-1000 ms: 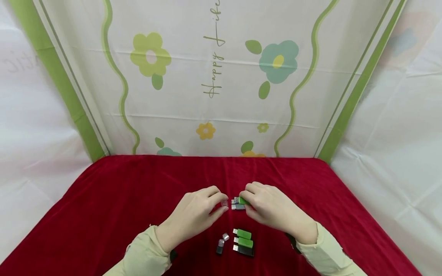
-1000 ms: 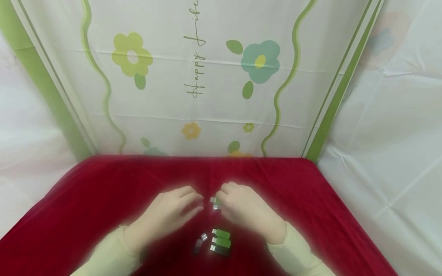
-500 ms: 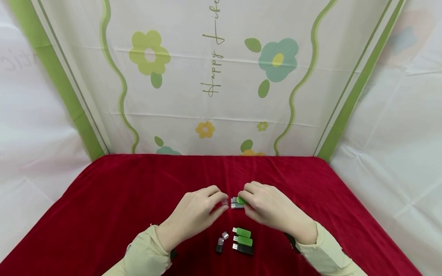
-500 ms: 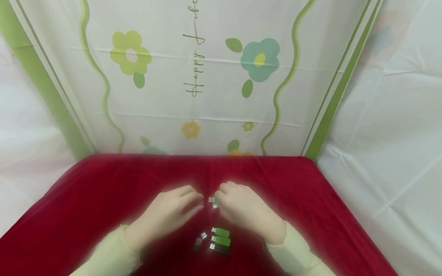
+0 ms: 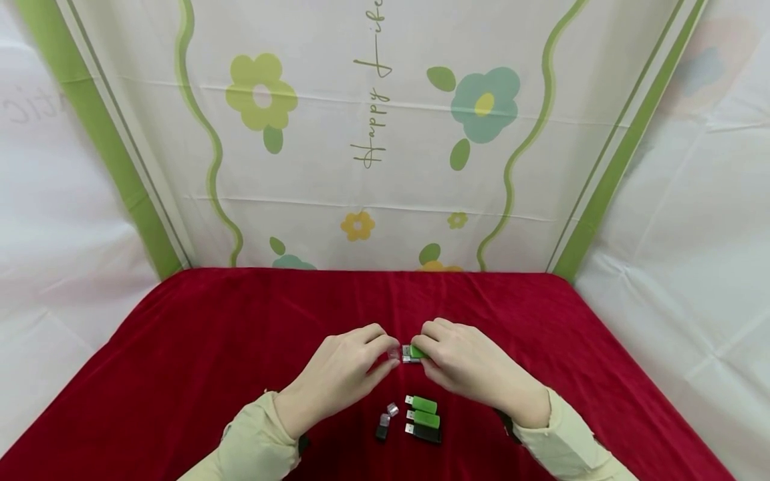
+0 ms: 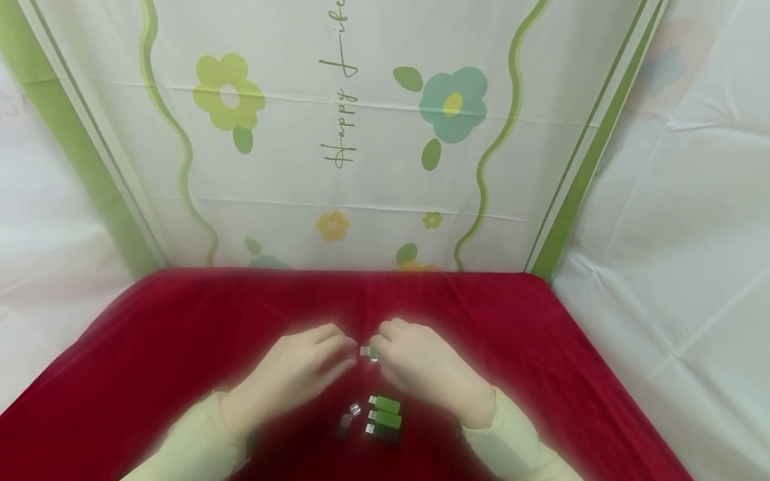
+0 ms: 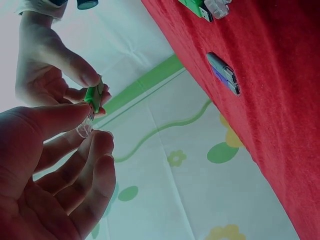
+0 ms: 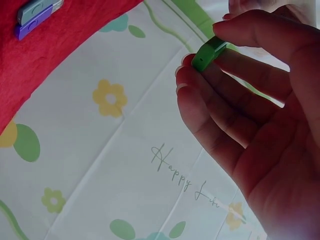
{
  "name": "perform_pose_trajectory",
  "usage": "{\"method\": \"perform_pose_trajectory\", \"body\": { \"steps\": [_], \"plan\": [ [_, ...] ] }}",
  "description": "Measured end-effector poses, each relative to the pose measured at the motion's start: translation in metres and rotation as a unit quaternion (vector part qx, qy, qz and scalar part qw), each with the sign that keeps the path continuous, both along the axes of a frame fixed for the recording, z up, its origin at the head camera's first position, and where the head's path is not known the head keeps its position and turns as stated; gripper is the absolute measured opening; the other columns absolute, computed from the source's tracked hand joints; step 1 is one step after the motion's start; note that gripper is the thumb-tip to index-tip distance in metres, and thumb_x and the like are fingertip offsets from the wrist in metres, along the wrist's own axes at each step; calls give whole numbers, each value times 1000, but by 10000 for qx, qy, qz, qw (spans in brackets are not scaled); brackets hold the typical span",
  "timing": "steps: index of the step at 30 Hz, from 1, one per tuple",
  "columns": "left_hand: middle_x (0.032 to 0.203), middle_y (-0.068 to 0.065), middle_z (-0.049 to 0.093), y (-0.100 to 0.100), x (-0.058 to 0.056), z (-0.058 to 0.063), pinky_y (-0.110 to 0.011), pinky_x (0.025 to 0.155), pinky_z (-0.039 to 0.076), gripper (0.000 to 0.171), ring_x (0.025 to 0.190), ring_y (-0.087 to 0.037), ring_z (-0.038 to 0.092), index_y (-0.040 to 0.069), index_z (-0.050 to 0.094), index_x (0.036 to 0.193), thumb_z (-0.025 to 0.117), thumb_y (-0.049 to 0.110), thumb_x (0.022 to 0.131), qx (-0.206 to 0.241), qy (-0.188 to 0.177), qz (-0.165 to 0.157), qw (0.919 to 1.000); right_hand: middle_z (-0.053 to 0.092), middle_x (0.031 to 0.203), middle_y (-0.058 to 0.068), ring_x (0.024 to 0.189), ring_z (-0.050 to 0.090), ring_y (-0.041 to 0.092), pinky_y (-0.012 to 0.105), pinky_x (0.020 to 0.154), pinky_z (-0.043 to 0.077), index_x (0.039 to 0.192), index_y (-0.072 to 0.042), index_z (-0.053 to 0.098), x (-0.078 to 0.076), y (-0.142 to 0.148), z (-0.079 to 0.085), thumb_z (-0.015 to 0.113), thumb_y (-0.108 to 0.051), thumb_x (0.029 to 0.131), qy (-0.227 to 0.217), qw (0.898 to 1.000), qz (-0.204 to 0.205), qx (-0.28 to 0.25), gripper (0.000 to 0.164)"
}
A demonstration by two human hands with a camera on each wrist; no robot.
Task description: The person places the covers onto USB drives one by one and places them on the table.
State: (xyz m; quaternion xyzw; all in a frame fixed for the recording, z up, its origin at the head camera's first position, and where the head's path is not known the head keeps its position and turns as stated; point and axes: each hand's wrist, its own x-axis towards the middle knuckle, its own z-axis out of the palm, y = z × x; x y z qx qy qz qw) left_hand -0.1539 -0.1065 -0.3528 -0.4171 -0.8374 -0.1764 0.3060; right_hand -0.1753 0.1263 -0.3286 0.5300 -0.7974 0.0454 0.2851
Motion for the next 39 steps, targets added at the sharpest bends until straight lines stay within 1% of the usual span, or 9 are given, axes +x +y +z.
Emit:
{"method": "perform_pose_trajectory", "body": {
  "steps": [13, 23, 28, 32, 36, 39],
  "plan": [
    [90, 5, 62, 2, 1, -2, -13, 56, 44, 18, 67, -4, 55, 11, 71, 97, 80, 17, 84, 56, 59, -52, 10000, 53, 80, -1, 68, 48, 11, 17, 55, 42, 85, -8, 65, 3, -2, -1, 73, -1, 73, -41, 9999, 112, 37, 16],
    [91, 4, 62, 3, 0, 0, -15, 57, 47, 19, 68, -5, 56, 10, 71, 100, 80, 18, 85, 78, 84, 8, 9999, 51, 83, -2, 70, 46, 10, 16, 56, 41, 91, -8, 65, 5, -3, 0, 74, -2, 82, -149, 9997, 174, -27, 14],
    [91, 3, 63, 2, 1, 1, -14, 57, 47, 19, 67, -5, 56, 10, 71, 100, 80, 18, 85, 92, -27, 53, 9999, 52, 86, 0, 73, 48, 12, 15, 57, 42, 94, -6, 64, 5, -3, 1, 73, 4, 79, -175, 9995, 258, -77, 20],
    [91, 3, 63, 2, 1, 1, -13, 55, 45, 19, 65, -4, 54, 10, 71, 100, 79, 20, 85, 73, -99, 126, 9998, 52, 87, 1, 74, 49, 13, 15, 57, 42, 96, -5, 64, 6, -3, 1, 68, 11, 76, -126, 9996, 254, -21, 27],
    [89, 4, 62, 2, 1, 1, -13, 52, 42, 20, 63, -3, 50, 11, 71, 99, 79, 22, 85, 74, -96, 279, 9995, 52, 88, 1, 74, 49, 12, 15, 56, 42, 97, -6, 64, 5, -4, 2, 68, 12, 75, -14, 9998, 177, 28, 29],
    [86, 5, 61, 1, 1, 0, -14, 50, 40, 18, 60, -4, 48, 11, 72, 97, 79, 23, 85, 92, -67, 385, 9992, 53, 89, 1, 75, 49, 12, 14, 57, 42, 99, -5, 64, 5, -3, 2, 69, 12, 74, -31, 9999, 136, 29, 30]
  ]
}}
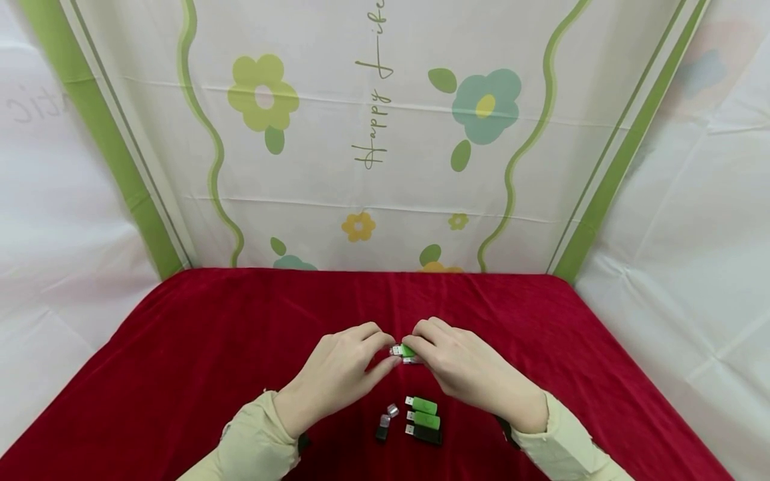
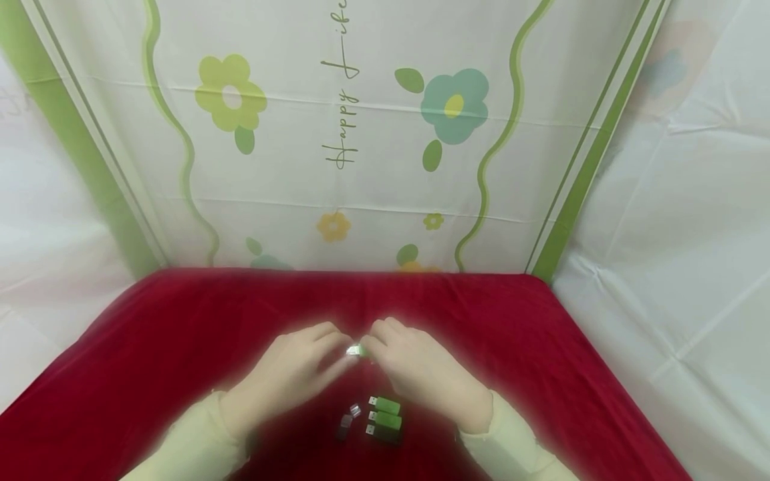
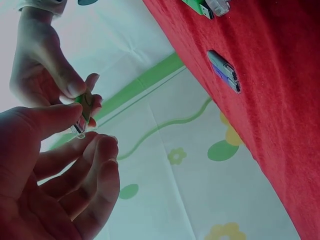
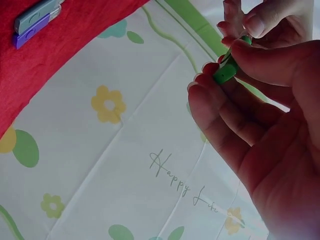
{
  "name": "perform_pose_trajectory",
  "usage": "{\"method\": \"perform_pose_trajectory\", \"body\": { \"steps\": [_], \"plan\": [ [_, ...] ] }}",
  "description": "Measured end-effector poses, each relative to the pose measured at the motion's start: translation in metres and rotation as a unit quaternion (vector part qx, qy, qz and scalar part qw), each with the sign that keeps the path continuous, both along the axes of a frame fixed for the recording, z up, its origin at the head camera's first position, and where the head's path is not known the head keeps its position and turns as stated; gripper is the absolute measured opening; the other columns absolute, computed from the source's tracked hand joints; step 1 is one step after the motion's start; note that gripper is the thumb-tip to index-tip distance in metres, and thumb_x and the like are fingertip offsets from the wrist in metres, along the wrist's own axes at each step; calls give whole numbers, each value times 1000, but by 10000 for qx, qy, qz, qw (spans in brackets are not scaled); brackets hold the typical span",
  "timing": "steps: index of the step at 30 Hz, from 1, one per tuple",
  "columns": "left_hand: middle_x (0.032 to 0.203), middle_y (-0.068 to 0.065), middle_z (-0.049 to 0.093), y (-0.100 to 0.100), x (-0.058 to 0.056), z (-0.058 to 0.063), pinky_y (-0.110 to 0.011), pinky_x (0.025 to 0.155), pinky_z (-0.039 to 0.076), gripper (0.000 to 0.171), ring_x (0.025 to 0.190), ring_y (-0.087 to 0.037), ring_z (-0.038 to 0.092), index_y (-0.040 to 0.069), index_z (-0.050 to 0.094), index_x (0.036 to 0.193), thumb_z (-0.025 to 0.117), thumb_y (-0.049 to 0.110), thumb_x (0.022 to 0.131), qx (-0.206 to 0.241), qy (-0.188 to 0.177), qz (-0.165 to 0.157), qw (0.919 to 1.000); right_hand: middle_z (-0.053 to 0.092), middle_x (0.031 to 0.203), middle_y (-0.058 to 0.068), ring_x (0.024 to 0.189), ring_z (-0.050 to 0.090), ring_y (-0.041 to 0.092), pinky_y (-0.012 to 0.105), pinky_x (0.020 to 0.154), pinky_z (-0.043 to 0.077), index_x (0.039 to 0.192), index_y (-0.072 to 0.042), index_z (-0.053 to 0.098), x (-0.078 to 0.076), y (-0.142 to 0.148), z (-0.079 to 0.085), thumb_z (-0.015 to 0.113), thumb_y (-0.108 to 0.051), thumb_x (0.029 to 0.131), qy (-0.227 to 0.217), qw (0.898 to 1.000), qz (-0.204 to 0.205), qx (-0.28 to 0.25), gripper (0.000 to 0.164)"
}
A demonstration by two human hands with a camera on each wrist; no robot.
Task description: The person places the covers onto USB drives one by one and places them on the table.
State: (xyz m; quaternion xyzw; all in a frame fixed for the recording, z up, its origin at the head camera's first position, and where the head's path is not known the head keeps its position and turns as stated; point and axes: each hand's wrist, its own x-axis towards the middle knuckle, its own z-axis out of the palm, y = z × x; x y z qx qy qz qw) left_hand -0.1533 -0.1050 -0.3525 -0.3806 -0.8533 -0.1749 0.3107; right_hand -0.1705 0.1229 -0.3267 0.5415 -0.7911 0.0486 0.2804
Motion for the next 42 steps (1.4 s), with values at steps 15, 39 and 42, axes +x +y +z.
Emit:
{"method": "perform_pose_trajectory", "body": {
  "steps": [15, 39, 42],
  "plan": [
    [83, 3, 62, 0, 1, 1, -12, 49, 39, 18, 59, -5, 48, 9, 73, 94, 80, 23, 84, -6, 59, -98, 9999, 55, 97, 3, 84, 53, 14, 14, 61, 46, 101, -4, 64, -1, 2, 1, 65, 15, 73, -1, 10000, 30, -1, 35],
    [83, 4, 64, -1, 0, 1, -14, 51, 42, 18, 61, -5, 50, 10, 73, 93, 81, 23, 84, -75, 146, -169, 9997, 58, 96, 3, 82, 55, 13, 17, 66, 47, 102, -3, 63, 1, 0, -2, 69, 15, 72, 9, 10000, 45, 13, 36],
    [83, 4, 63, -1, 0, 1, -14, 52, 43, 18, 61, -5, 51, 9, 73, 94, 81, 22, 84, -64, 198, -235, 9995, 58, 97, 4, 84, 56, 14, 18, 66, 48, 102, -2, 63, 2, -1, -2, 70, 16, 72, -30, 10000, 14, 39, 36]
  ]
}}
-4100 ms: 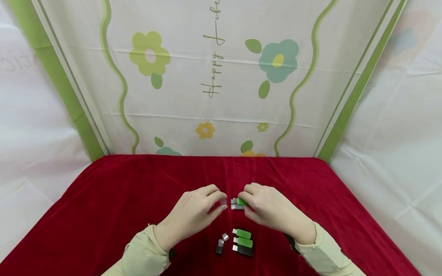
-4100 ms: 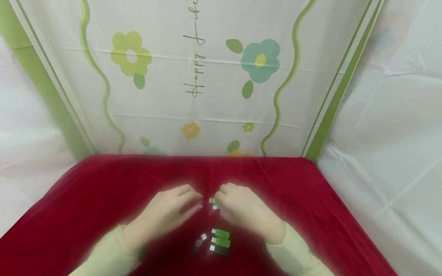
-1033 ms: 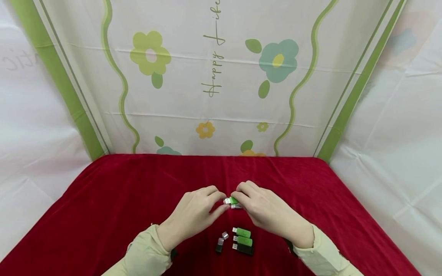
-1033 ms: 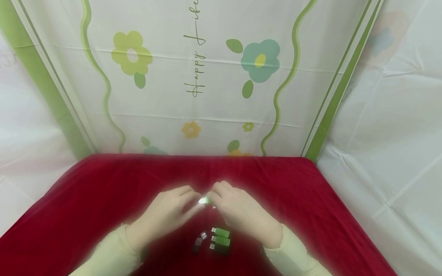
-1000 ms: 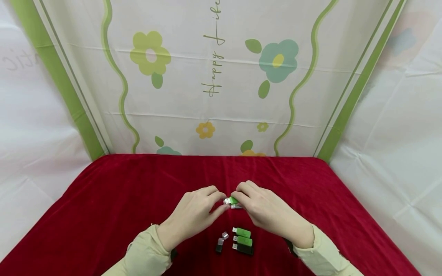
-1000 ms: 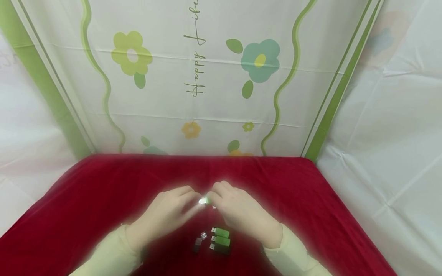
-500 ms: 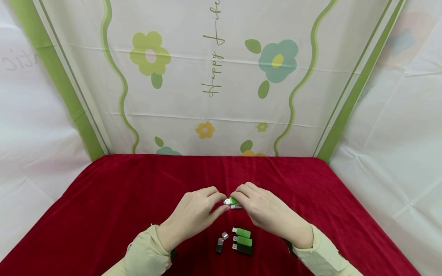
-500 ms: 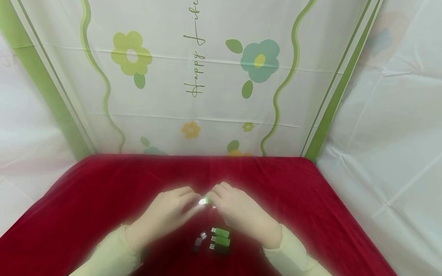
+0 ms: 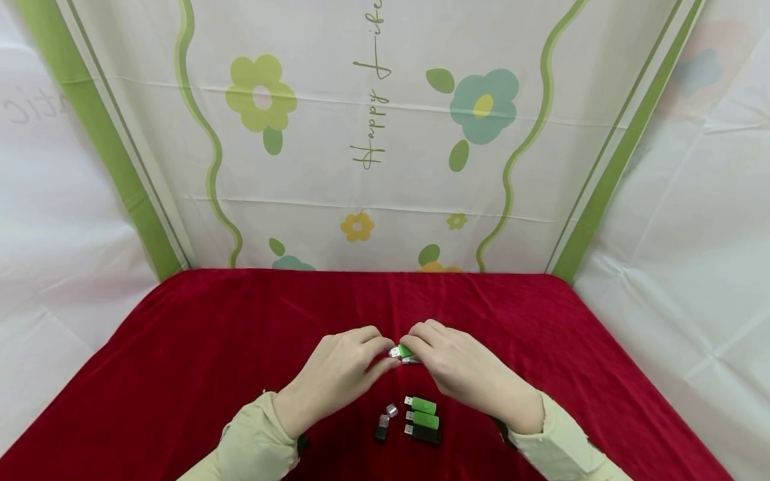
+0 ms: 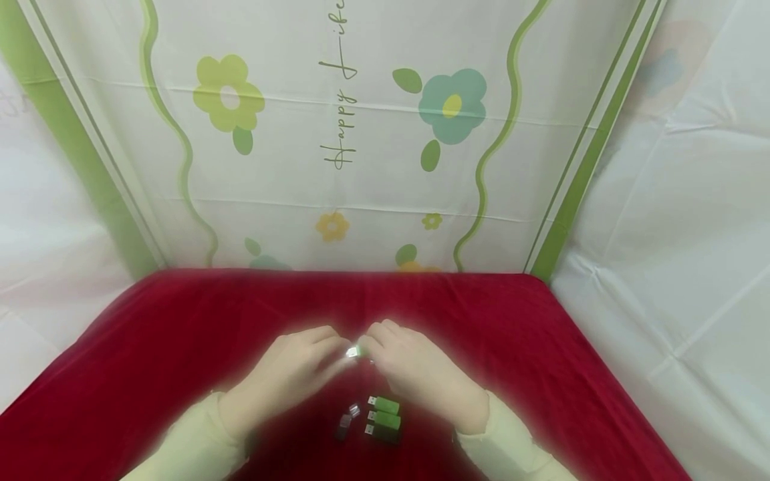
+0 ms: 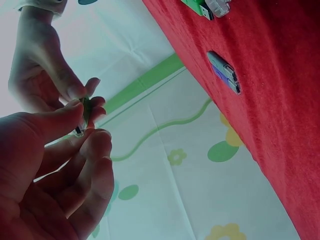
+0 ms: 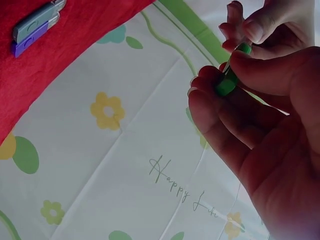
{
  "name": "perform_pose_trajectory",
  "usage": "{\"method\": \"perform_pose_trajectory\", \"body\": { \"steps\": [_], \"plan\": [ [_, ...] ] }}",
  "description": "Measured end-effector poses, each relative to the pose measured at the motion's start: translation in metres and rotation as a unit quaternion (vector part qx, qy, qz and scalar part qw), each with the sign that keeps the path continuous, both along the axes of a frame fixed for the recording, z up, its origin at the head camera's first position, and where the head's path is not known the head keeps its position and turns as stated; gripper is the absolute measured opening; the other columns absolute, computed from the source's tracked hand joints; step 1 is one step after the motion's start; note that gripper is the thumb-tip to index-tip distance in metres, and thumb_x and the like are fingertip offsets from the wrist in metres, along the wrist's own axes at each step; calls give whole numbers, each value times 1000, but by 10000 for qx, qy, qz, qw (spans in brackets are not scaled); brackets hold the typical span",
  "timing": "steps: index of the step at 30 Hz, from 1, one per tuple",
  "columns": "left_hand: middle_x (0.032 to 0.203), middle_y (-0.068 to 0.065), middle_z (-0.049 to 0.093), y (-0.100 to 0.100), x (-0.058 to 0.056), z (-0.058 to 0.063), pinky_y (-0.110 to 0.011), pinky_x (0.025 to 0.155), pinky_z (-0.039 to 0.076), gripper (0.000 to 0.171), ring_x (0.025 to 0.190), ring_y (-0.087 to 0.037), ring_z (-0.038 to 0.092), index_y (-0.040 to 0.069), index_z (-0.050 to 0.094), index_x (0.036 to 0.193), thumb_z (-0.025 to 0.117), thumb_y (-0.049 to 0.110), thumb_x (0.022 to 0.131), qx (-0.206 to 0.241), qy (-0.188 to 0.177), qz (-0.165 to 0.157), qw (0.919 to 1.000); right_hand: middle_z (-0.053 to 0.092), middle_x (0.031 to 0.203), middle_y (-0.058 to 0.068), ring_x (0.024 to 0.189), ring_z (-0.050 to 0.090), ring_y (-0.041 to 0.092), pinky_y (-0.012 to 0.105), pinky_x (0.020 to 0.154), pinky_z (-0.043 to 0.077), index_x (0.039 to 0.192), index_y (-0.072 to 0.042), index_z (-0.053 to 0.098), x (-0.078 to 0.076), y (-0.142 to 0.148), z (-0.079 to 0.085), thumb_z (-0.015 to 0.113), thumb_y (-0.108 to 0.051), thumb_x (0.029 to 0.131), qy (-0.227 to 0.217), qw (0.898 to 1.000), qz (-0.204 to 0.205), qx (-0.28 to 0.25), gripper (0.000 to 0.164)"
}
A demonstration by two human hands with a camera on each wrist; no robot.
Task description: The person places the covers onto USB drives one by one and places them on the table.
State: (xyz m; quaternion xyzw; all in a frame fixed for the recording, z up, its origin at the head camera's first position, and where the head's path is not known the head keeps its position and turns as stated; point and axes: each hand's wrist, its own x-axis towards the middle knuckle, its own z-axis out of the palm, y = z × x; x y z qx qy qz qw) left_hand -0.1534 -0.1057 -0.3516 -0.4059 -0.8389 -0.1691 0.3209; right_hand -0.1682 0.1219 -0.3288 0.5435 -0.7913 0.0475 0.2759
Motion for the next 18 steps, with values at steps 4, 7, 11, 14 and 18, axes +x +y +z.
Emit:
{"method": "perform_pose_trajectory", "body": {
  "steps": [4, 7, 11, 14, 18],
  "plan": [
    [82, 4, 61, 0, -1, 0, -15, 54, 44, 18, 62, -5, 52, 7, 74, 95, 81, 19, 83, 16, 138, -94, 9999, 57, 97, 6, 84, 54, 16, 18, 67, 47, 104, 0, 63, 1, -2, -1, 71, 15, 71, 120, 9998, -64, 111, 38],
    [82, 3, 61, -1, -2, 0, -15, 53, 45, 20, 61, -6, 53, 6, 74, 95, 83, 17, 81, -13, 258, -119, 9996, 57, 96, 6, 82, 52, 16, 17, 67, 47, 104, 0, 62, 2, -4, -2, 72, 16, 70, 257, 9995, -82, 172, 38],
    [81, 2, 61, -1, -1, -1, -14, 52, 44, 21, 60, -6, 53, 5, 75, 94, 84, 17, 80, -81, 350, -133, 9993, 57, 95, 6, 82, 53, 17, 18, 67, 47, 103, 0, 62, 3, -5, -2, 73, 17, 67, 261, 9995, -43, 166, 40],
    [81, 2, 61, -1, -1, -1, -13, 53, 44, 21, 60, -6, 53, 5, 75, 93, 84, 18, 80, -149, 306, -118, 9993, 58, 95, 6, 81, 54, 17, 18, 66, 46, 102, 0, 63, 3, -5, -3, 72, 17, 67, 225, 9996, -24, 155, 40],
    [78, 4, 60, 0, 2, -2, -12, 51, 40, 19, 58, -4, 50, 8, 75, 92, 83, 21, 81, -292, 21, -21, 9996, 59, 94, 5, 81, 56, 16, 18, 67, 47, 100, -1, 64, 2, -5, -6, 71, 17, 68, 98, 9999, 39, 136, 38]
  ]
}}
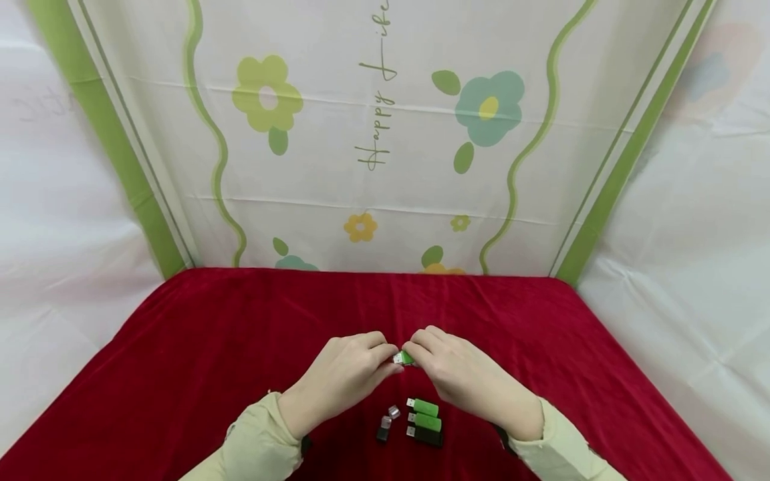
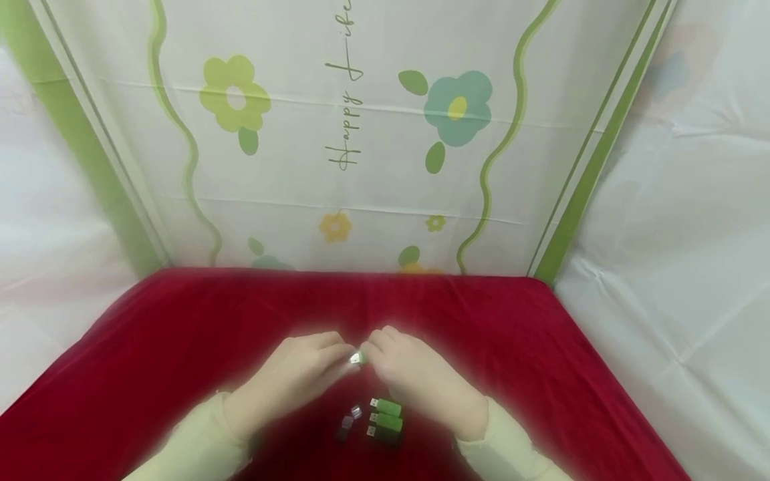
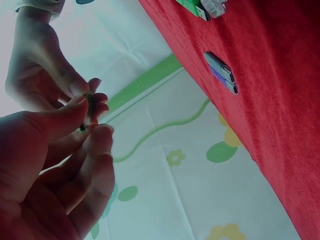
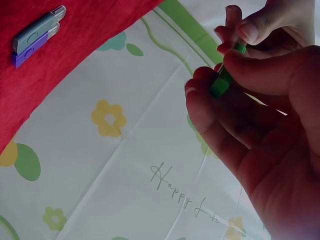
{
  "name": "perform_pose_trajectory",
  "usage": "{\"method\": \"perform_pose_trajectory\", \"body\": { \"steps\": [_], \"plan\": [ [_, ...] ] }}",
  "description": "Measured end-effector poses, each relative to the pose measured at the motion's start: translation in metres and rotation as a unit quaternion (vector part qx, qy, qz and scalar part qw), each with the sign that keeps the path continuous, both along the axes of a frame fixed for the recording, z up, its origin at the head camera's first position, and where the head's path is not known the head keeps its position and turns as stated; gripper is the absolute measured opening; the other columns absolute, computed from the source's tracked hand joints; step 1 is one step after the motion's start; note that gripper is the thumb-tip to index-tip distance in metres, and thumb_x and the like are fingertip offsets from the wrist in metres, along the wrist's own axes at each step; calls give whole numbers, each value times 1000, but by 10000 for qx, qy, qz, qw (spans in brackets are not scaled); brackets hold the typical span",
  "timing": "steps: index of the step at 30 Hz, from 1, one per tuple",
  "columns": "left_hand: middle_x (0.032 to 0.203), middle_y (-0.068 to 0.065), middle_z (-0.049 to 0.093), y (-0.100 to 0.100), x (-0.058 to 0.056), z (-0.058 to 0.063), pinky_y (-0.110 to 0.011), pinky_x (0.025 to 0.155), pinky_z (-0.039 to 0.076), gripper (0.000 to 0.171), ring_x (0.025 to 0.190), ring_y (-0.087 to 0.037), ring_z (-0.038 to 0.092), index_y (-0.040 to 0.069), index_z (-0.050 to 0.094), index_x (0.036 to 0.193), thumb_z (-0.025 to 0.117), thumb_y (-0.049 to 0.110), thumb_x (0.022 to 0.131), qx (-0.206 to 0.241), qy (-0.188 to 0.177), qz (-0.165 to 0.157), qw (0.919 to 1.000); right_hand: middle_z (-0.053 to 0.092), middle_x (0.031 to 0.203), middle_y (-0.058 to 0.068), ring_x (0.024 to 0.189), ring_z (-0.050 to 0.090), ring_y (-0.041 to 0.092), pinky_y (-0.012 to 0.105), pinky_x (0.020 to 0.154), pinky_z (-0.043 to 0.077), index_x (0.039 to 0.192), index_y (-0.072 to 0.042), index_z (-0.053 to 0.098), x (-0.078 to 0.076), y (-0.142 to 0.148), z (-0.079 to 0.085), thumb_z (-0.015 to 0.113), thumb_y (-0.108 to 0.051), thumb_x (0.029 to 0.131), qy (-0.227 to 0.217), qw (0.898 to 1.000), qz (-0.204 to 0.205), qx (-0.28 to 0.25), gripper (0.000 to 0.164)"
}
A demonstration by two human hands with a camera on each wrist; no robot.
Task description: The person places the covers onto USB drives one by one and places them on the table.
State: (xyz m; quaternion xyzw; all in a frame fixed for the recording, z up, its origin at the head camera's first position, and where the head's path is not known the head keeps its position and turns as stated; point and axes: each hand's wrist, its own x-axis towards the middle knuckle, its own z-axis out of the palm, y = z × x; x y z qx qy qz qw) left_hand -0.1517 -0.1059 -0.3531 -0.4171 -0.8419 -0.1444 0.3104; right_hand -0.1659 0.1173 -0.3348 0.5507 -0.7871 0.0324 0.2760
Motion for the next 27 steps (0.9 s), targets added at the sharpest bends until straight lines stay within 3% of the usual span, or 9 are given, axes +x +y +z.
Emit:
{"method": "perform_pose_trajectory", "body": {
  "steps": [7, 21, 27],
  "plan": [
    [75, 8, 57, 3, 2, -4, -11, 47, 34, 15, 55, -1, 42, 14, 75, 90, 80, 27, 85, -284, -606, 347, 9972, 59, 94, 2, 83, 57, 14, 14, 69, 47, 99, -4, 65, -1, 3, -4, 72, 16, 69, -393, 9991, 135, 0, 37],
    [75, 6, 58, 4, 1, 0, -15, 45, 37, 16, 54, -4, 47, 13, 75, 92, 80, 26, 85, -412, -761, 639, 9942, 58, 95, 0, 84, 55, 9, 12, 74, 46, 102, -5, 66, -9, 6, -6, 79, 2, 80, -861, 9962, 147, -25, 27],
    [70, 6, 55, -1, 0, -2, -17, 42, 36, 16, 52, -5, 46, 13, 75, 87, 79, 28, 85, -531, -1070, 1164, 9860, 55, 87, -2, 77, 53, 9, 14, 69, 47, 97, -6, 66, -19, 8, -10, 78, 2, 80, -963, 9951, -165, 145, 23]
  ]
}}
